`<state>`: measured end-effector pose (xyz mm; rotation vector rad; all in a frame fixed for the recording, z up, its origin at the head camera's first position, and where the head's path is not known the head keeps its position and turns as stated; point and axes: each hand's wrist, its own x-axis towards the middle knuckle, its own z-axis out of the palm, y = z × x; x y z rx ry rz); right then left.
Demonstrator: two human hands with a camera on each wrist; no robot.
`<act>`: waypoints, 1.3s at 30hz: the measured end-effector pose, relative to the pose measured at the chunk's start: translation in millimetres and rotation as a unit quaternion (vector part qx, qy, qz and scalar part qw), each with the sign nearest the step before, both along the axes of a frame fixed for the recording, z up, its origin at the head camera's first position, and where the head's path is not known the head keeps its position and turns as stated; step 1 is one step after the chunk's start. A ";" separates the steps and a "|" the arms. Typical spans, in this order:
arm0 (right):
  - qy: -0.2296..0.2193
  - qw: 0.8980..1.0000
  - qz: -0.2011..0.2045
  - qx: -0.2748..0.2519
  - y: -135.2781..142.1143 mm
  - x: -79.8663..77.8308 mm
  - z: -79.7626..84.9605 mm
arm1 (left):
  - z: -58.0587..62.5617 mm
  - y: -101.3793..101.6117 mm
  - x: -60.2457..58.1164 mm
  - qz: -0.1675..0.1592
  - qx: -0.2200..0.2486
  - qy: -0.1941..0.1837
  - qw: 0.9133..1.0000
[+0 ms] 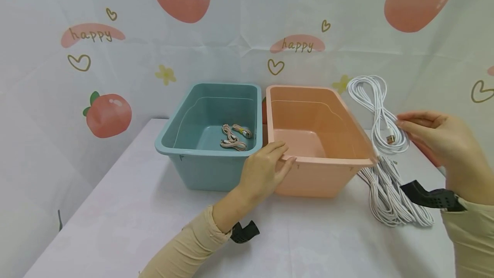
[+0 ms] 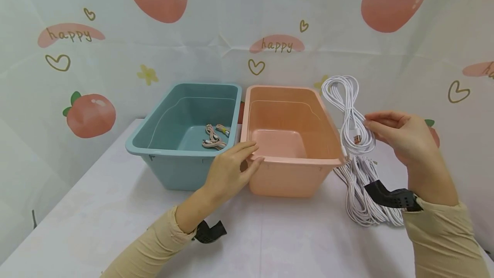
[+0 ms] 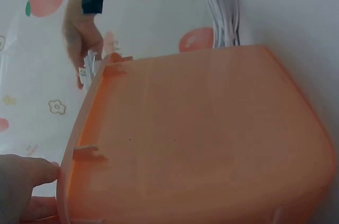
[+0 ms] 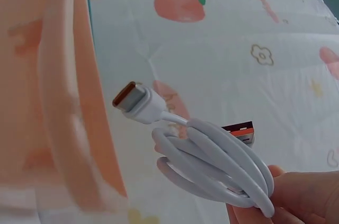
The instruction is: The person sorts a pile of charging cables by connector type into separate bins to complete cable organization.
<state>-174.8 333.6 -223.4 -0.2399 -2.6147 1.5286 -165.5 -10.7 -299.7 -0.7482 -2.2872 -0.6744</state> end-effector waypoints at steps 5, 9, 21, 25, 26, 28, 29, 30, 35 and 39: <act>0.030 0.998 0.044 -0.042 -13.8 -13.9 6.0 | 0.4 -0.4 -0.3 -0.004 0.001 -0.002 1.000; 0.069 0.985 0.093 -0.126 -24.6 -28.6 8.6 | 0.3 -0.4 -0.2 -0.006 0.003 -0.003 1.000; 0.058 0.989 0.121 -0.062 -61.4 -55.4 16.9 | 1.6 -0.1 -0.1 -0.003 0.002 -0.005 1.000; 0.044 0.988 0.133 -0.067 -73.1 -65.8 19.2 | 1.4 -0.2 -0.5 -0.004 0.002 -0.006 1.000; 0.041 0.988 0.135 -0.068 -76.2 -68.2 19.6 | 1.4 0.0 -0.7 -0.005 0.003 -0.007 1.000; 0.038 0.987 0.140 -0.067 -82.4 -73.1 20.3 | 1.2 0.0 -1.0 -0.005 0.001 -0.006 1.000; 0.036 0.987 0.143 -0.066 -85.6 -75.2 20.4 | 1.1 0.0 -0.9 -0.004 0.001 -0.006 1.000; 0.036 0.987 0.145 -0.066 -88.8 -77.3 20.6 | 1.4 0.1 -0.9 -0.003 -0.001 -0.006 1.000; 0.023 0.984 0.159 -0.081 -103.7 -88.1 20.2 | 2.3 -0.4 0.1 0.001 -0.002 -0.009 1.000; 0.009 0.983 0.165 -0.085 -113.4 -95.5 18.3 | 1.6 -0.5 -0.7 0.001 -0.002 -0.006 1.000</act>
